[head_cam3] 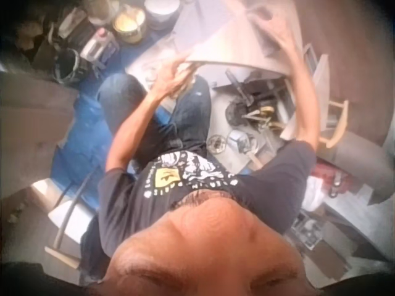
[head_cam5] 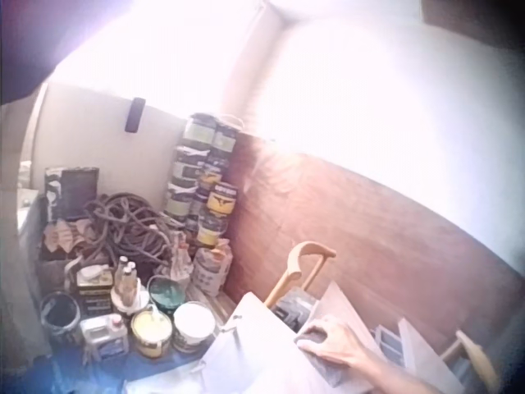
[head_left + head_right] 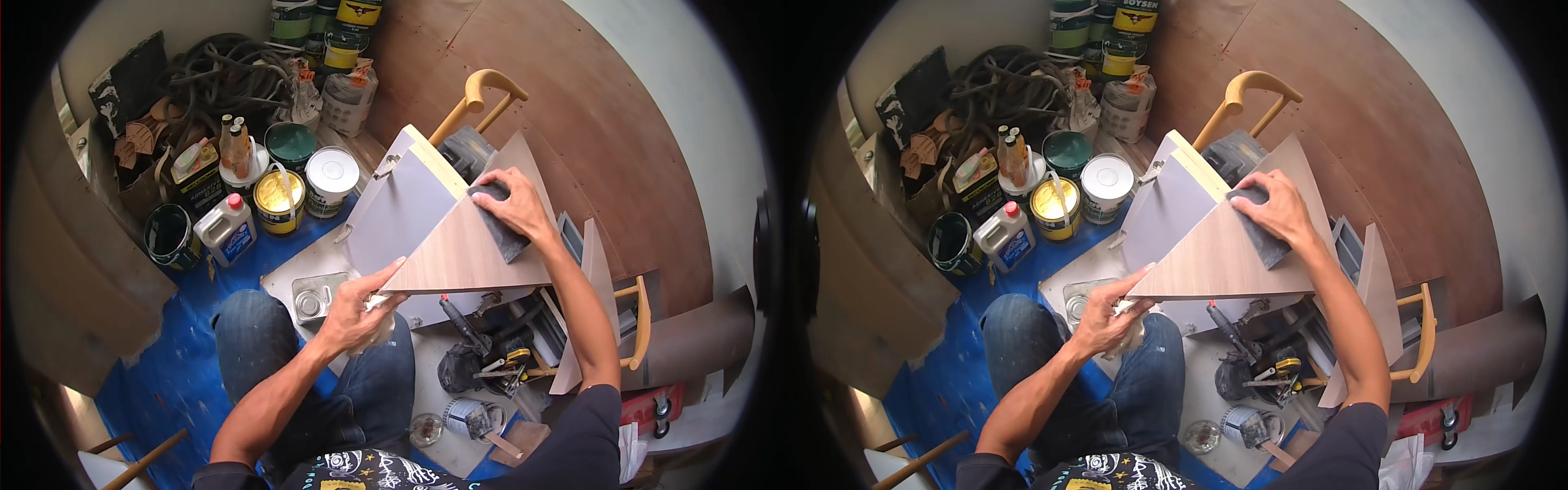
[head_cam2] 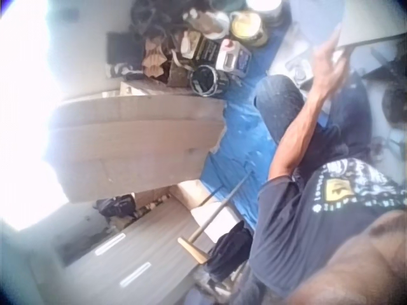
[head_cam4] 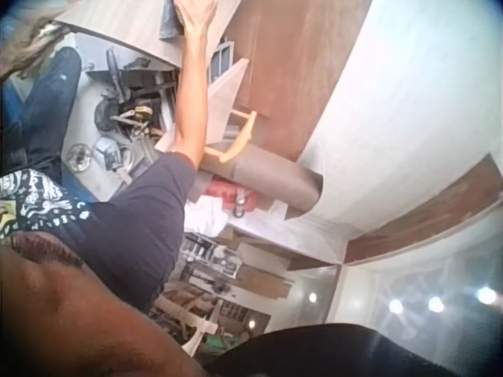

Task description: The person sits on the floor and uses a rubber mallet to tap a metal hinge onto a wooden cabinet door. They then wipe the door with a cloth and sand the edges with a sanding block.

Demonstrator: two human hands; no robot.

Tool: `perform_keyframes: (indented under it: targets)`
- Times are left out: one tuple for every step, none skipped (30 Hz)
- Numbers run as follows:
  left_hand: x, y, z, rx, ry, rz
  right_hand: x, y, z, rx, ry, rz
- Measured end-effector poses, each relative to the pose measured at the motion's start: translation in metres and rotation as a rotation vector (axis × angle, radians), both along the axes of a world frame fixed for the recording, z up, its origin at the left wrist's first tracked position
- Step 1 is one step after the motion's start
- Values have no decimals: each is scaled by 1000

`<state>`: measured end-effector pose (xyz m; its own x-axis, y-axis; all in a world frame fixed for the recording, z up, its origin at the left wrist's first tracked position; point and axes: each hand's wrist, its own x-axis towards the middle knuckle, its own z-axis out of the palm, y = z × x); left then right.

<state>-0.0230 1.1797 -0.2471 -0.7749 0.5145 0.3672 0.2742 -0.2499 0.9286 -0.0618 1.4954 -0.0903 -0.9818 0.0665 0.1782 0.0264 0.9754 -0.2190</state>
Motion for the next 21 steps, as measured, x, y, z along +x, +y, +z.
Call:
perform_keyframes:
  targets:
    - [-1,-3,2,-20,-7,3,5,-22,-4,1,-2,48]
    - [1,-3,3,-37,-14,-6,15,-41,-7,-54,9,138]
    - [1,-3,3,-47,-28,-9,25,-64,-7,-82,-10,191]
    - [1,-4,3,-56,-40,-13,34,-83,-5,-108,-27,243]
    - [1,-4,2,-67,-49,-17,41,-95,-6,-136,-57,267]
    - [1,-4,1,-47,-30,-4,46,-103,-6,-161,-88,294]
    - [2,-3,-1,-28,-11,10,49,-109,-4,-168,-101,297]
    - [2,-1,-1,-4,8,15,46,-102,-3,-133,-54,279]
    - [3,0,0,-7,-11,4,41,-88,-4,-98,-12,262]
    - [3,1,2,-11,-30,-7,36,-77,-4,-63,30,244]
    - [2,1,2,-16,-48,-11,31,-78,-2,-54,38,216]
    - [3,1,1,-14,-38,-3,33,-83,-3,-70,28,255]
    - [3,3,-1,-11,-28,4,39,-93,-6,-85,17,293]
    - [2,-1,-4,-22,-20,25,42,-111,-9,-114,6,344]
    - [1,-4,-2,-65,-26,-19,51,-128,-5,-149,-71,350]
    - [-2,-7,1,-108,-31,-64,54,-136,-5,-156,-126,351]
    - [-2,-9,3,-152,-39,-110,52,-132,-8,-151,-69,374]
    - [-1,-7,1,-98,-43,-84,44,-123,-8,-141,-13,398]
    - [1,-3,-2,-44,-47,-58,39,-115,-4,-105,-33,321]
    - [2,0,-3,13,-54,-22,41,-117,-3,-88,-32,335]
    - [1,0,-4,4,-39,-10,47,-121,-1,-71,-31,349]
